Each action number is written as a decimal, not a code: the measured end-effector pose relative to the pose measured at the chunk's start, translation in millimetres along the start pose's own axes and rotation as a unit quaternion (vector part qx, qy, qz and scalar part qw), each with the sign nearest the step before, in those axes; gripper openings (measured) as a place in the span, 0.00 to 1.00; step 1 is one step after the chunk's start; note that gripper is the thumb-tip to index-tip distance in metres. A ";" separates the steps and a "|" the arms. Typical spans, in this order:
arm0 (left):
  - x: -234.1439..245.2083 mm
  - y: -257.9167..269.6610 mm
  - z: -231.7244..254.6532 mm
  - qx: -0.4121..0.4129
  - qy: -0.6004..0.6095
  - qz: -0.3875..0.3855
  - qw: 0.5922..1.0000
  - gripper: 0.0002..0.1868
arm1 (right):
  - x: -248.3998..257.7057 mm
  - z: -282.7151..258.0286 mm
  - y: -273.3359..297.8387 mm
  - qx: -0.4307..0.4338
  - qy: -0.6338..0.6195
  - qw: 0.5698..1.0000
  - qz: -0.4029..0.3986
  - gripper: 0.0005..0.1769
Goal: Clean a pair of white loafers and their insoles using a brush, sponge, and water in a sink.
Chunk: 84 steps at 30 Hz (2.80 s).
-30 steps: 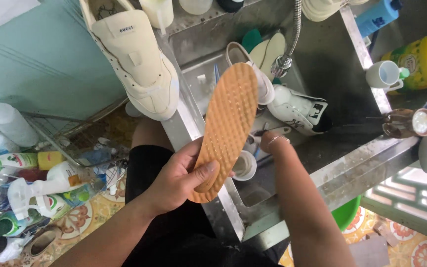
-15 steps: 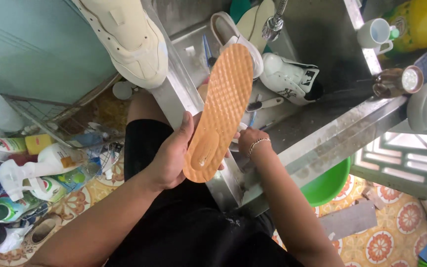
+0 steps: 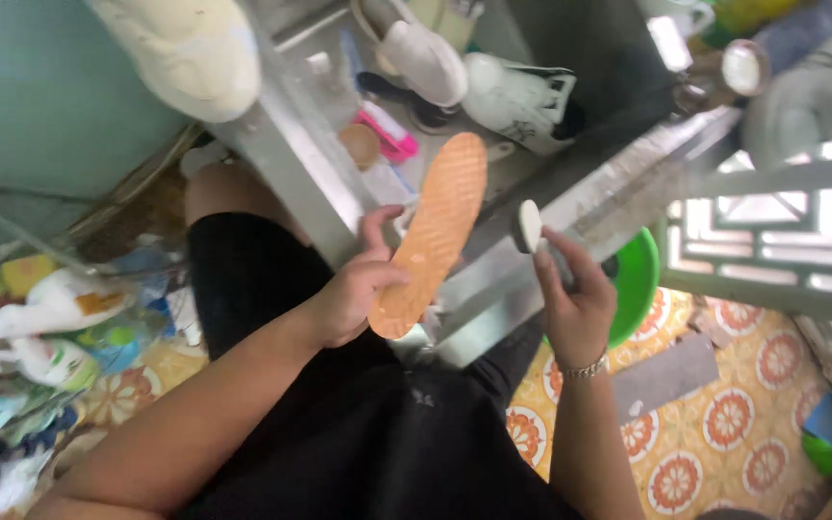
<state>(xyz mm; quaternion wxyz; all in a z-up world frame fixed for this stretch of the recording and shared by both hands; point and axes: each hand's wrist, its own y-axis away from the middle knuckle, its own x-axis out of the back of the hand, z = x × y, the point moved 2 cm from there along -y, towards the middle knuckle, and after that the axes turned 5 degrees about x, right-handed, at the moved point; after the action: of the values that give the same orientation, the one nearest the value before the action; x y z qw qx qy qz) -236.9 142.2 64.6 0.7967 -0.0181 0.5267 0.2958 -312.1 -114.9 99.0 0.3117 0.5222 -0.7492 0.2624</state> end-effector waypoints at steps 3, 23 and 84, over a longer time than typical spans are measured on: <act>-6.2 -19.2 -7.9 0.057 -0.043 0.068 0.995 0.35 | 9.4 9.6 11.1 0.036 0.041 0.998 0.027 0.16; -42.3 -0.6 13.9 -0.073 -0.225 0.024 0.971 0.46 | 30.2 -102.1 14.4 0.210 0.025 0.927 -0.308 0.47; -1.4 -32.7 -31.7 0.030 -0.269 -0.018 0.963 0.53 | 8.4 5.1 35.8 0.071 -0.036 0.989 -0.122 0.15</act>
<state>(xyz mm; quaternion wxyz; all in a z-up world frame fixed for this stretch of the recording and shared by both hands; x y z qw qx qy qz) -247.5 103.8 42.5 0.9143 0.0763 0.3015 0.2595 -349.1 -112.4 99.4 0.2761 0.6396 -0.6703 0.2558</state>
